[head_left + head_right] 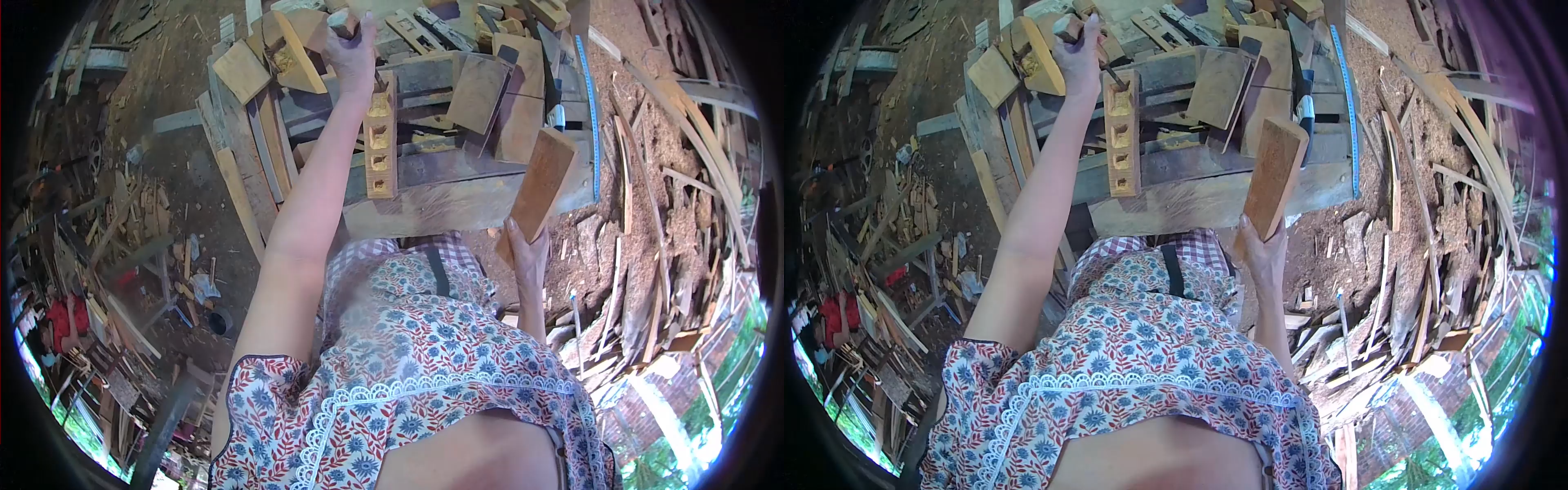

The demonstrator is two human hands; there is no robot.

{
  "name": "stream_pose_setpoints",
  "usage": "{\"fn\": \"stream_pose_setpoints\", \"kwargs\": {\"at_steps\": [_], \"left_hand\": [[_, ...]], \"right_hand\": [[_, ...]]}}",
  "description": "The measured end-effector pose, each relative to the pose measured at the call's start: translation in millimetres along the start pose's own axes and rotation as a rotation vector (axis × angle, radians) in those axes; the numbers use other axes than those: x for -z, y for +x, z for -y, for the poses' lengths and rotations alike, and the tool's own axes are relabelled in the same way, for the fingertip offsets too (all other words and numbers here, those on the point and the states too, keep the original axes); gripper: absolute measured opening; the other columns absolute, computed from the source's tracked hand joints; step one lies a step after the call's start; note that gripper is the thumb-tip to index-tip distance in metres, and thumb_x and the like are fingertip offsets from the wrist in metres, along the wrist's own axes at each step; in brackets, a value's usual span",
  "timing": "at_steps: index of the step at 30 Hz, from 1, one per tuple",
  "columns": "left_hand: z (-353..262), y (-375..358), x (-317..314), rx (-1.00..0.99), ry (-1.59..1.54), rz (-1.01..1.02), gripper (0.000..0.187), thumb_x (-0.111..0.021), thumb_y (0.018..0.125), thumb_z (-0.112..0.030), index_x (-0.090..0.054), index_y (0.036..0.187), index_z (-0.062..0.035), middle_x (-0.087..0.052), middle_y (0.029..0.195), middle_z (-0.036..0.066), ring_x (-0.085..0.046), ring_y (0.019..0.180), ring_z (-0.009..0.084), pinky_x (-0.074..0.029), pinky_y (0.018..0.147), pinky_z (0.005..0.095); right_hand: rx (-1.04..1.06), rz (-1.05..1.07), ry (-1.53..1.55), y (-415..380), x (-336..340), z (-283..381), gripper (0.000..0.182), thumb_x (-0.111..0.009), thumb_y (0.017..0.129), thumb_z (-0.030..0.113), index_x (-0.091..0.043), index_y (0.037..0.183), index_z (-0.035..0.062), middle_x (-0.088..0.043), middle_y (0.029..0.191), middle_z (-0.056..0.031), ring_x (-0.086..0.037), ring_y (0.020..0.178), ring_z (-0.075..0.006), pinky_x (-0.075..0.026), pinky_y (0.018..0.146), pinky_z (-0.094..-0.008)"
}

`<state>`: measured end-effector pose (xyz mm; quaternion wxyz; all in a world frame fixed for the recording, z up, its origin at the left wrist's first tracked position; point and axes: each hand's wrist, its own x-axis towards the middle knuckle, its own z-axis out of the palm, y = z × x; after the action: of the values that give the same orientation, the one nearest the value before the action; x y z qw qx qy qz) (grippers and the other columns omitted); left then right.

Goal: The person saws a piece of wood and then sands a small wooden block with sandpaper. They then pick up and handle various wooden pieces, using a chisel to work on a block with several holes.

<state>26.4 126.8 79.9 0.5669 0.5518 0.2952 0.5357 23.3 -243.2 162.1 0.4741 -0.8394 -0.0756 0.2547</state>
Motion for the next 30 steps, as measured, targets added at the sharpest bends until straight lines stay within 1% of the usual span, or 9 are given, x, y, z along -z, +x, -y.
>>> {"fn": "stream_pose_setpoints", "kwargs": {"at_steps": [2,4,7,10,15,18,21,28,30], "left_hand": [[-17.5,-5.0,0.6,0.116,-0.082,0.011,0.026,-0.069,0.077,-0.019,-0.051,0.089,-0.0062,-0.055,0.074,0.000,-0.053,0.064,0.0089,-0.045,0.061,0.0226],[-20.5,-1.2,4.7,0.118,-0.093,0.066,0.025,-0.070,0.076,-0.019,-0.052,0.086,-0.0064,-0.055,0.073,0.000,-0.053,0.063,0.0085,-0.044,0.060,0.0224],[-32.9,3.0,-0.7,0.089,-0.107,0.122,0.023,-0.071,0.075,-0.020,-0.053,0.082,-0.0068,-0.055,0.070,-0.001,-0.052,0.060,0.0079,-0.044,0.058,0.0217],[-30.3,12.4,-5.2,0.064,-0.041,0.143,0.024,-0.072,0.074,-0.021,-0.054,0.081,-0.0068,-0.055,0.069,-0.002,-0.052,0.059,0.0076,-0.043,0.057,0.0213],[-14.9,10.9,-4.5,-0.027,0.091,0.110,0.021,-0.068,0.077,-0.017,-0.054,0.086,-0.0047,-0.056,0.072,0.000,-0.053,0.060,0.0076,-0.044,0.054,0.0229],[2.7,10.8,-2.3,-0.036,0.125,0.124,0.016,-0.065,0.080,-0.013,-0.054,0.086,-0.0038,-0.056,0.073,0.000,-0.053,0.061,0.0077,-0.044,0.055,0.0232],[-5.9,6.9,-4.6,0.041,0.088,0.206,0.014,-0.063,0.081,-0.011,-0.053,0.086,-0.0031,-0.056,0.073,0.000,-0.053,0.060,0.0079,-0.045,0.055,0.0234],[-9.0,3.7,-15.3,0.065,-0.005,0.228,0.012,-0.063,0.080,-0.008,-0.052,0.083,-0.0026,-0.054,0.071,0.000,-0.052,0.062,0.0068,-0.044,0.057,0.0222],[-11.2,2.2,-15.5,-0.001,0.125,0.287,0.012,-0.063,0.080,-0.007,-0.052,0.082,-0.0026,-0.052,0.069,-0.001,-0.052,0.062,0.0059,-0.044,0.058,0.0216]], "right_hand": [[-0.033,0.051,0.067,16.6,-0.4,0.4,0.046,-0.066,0.076,0.021,-0.047,0.110,-0.0033,-0.058,0.092,-0.0110,-0.057,0.083,-0.0169,-0.046,0.073,-0.0299],[-0.075,0.098,0.130,26.2,-3.7,0.3,0.045,-0.066,0.076,0.022,-0.047,0.109,-0.0034,-0.058,0.090,-0.0108,-0.058,0.080,-0.0165,-0.046,0.070,-0.0292],[0.001,0.118,0.150,44.6,-7.4,12.3,0.045,-0.066,0.076,0.023,-0.047,0.107,-0.0041,-0.058,0.087,-0.0107,-0.058,0.074,-0.0158,-0.047,0.066,-0.0288],[-0.001,0.175,0.198,55.9,-14.4,30.7,0.048,-0.066,0.076,0.024,-0.046,0.109,-0.0047,-0.058,0.088,-0.0109,-0.058,0.075,-0.0161,-0.047,0.067,-0.0291],[0.024,0.179,0.029,70.4,-13.5,32.1,0.057,-0.067,0.076,0.025,-0.042,0.116,-0.0055,-0.058,0.094,-0.0140,-0.058,0.084,-0.0190,-0.047,0.073,-0.0295],[0.024,0.135,-0.031,74.4,-14.9,21.9,0.059,-0.067,0.075,0.027,-0.041,0.118,-0.0059,-0.058,0.097,-0.0157,-0.057,0.087,-0.0197,-0.046,0.075,-0.0301],[0.007,0.174,0.017,71.8,-14.3,29.2,0.061,-0.067,0.075,0.028,-0.041,0.119,-0.0059,-0.057,0.100,-0.0166,-0.056,0.090,-0.0199,-0.046,0.077,-0.0312],[-0.040,0.138,0.046,69.7,-17.3,12.4,0.062,-0.067,0.074,0.027,-0.041,0.119,-0.0061,-0.056,0.103,-0.0172,-0.055,0.092,-0.0204,-0.045,0.078,-0.0315],[-0.050,0.171,0.042,70.1,-16.7,8.2,0.062,-0.067,0.074,0.027,-0.041,0.120,-0.0060,-0.056,0.104,-0.0173,-0.055,0.093,-0.0204,-0.045,0.078,-0.0314]]}}
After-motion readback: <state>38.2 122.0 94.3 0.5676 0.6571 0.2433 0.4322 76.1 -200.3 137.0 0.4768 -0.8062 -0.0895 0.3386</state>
